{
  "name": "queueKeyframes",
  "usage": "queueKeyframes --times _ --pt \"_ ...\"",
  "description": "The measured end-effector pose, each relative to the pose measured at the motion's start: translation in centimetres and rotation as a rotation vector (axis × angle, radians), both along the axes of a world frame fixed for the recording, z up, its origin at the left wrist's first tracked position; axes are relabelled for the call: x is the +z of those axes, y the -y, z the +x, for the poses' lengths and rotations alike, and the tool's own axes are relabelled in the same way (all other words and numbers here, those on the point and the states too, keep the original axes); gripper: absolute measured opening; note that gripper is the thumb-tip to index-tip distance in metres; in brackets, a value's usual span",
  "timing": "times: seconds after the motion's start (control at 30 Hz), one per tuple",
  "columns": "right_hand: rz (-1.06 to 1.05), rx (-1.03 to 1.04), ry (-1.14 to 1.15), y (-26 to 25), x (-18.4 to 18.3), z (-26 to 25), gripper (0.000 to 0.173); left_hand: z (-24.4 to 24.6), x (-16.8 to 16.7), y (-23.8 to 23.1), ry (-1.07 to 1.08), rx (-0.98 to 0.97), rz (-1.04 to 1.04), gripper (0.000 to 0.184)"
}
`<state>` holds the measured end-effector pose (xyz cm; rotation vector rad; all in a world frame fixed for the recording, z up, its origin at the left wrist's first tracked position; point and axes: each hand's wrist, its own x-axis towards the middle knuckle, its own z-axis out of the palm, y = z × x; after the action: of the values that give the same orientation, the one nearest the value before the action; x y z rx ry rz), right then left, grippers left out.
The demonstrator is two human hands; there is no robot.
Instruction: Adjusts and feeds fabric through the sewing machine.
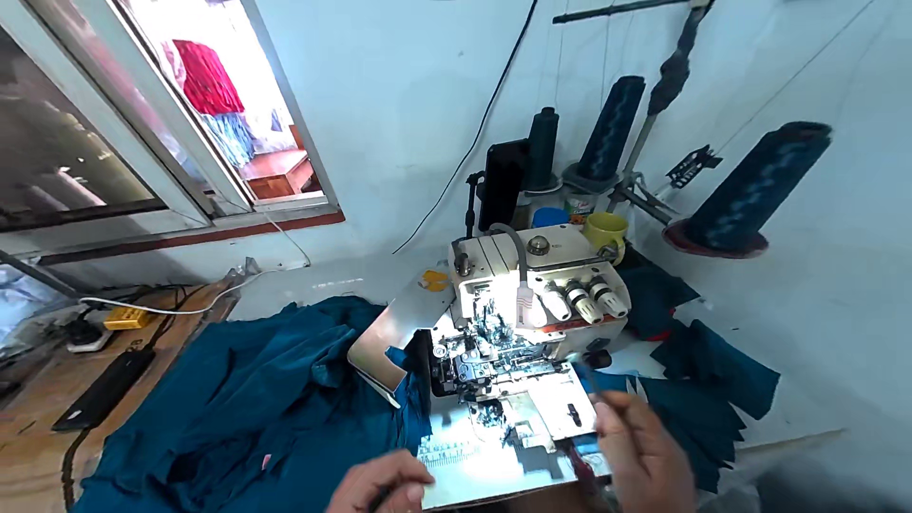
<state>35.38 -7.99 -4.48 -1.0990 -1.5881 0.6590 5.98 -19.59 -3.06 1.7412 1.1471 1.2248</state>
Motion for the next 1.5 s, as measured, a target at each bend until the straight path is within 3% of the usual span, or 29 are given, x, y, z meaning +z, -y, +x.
queueKeyframes --times 0.07,0.17,0.27,0.33,0.57,0.67,0.8,0.93,1.0,1.07,1.13,1.2,1.37,1.5 --pt "0.031 -0.113 -0.084 -1.7 0.4 0.8 0.030 1.0 4.0 -2.3 -0.212 0.137 0.250 0.028" --pt "0.001 -0.147 -0.110 -3.3 0.7 1.6 0.026 6.5 8.5 -6.6 -0.535 0.338 0.520 0.028" --pt "0.009 -0.085 -0.058 -2.7 0.3 1.9 0.026 9.5 9.9 -10.8 -0.869 0.432 0.509 0.042" --pt "0.005 -0.057 -0.031 -2.3 -0.4 2.3 0.027 9.4 9.8 -12.7 -0.943 0.450 0.510 0.044" --pt "-0.140 -0.050 -0.097 -1.7 -1.5 2.8 0.024 4.1 10.1 -13.0 -0.685 0.528 0.524 0.038" --pt "-0.157 -0.097 -0.100 -2.4 -1.5 2.1 0.026 3.4 9.2 -12.5 -0.690 0.492 0.516 0.040" --pt "-0.096 -0.296 -0.034 -6.4 -0.8 2.8 0.031 2.6 7.5 -11.5 -0.709 0.425 0.532 0.051" --pt "-0.153 -0.370 0.032 -12.2 0.2 3.9 0.032 -1.5 5.6 -11.4 -0.620 0.529 0.428 0.043" --pt "-0.245 -0.363 -0.029 -15.2 0.0 3.8 0.030 -4.6 4.4 -12.3 -0.500 0.594 0.329 0.030" --pt "-0.392 -0.317 -0.117 -17.2 0.2 3.4 0.028 -7.7 2.5 -13.4 -0.245 0.592 0.208 0.023" --pt "-0.510 -0.257 -0.244 -18.2 0.5 3.3 0.025 -9.7 0.1 -14.2 0.084 0.572 0.090 0.025" --pt "-0.551 -0.212 -0.262 -18.7 0.9 3.8 0.025 -10.4 -2.1 -14.5 0.228 0.613 0.011 0.030" --pt "-0.481 -0.211 -0.096 -19.9 2.4 3.4 0.028 -10.1 -3.0 -15.0 0.153 0.660 -0.013 0.030" --pt "-0.524 -0.180 -0.138 -19.7 2.6 3.7 0.025 -10.2 -3.2 -15.0 0.171 0.668 -0.013 0.028"
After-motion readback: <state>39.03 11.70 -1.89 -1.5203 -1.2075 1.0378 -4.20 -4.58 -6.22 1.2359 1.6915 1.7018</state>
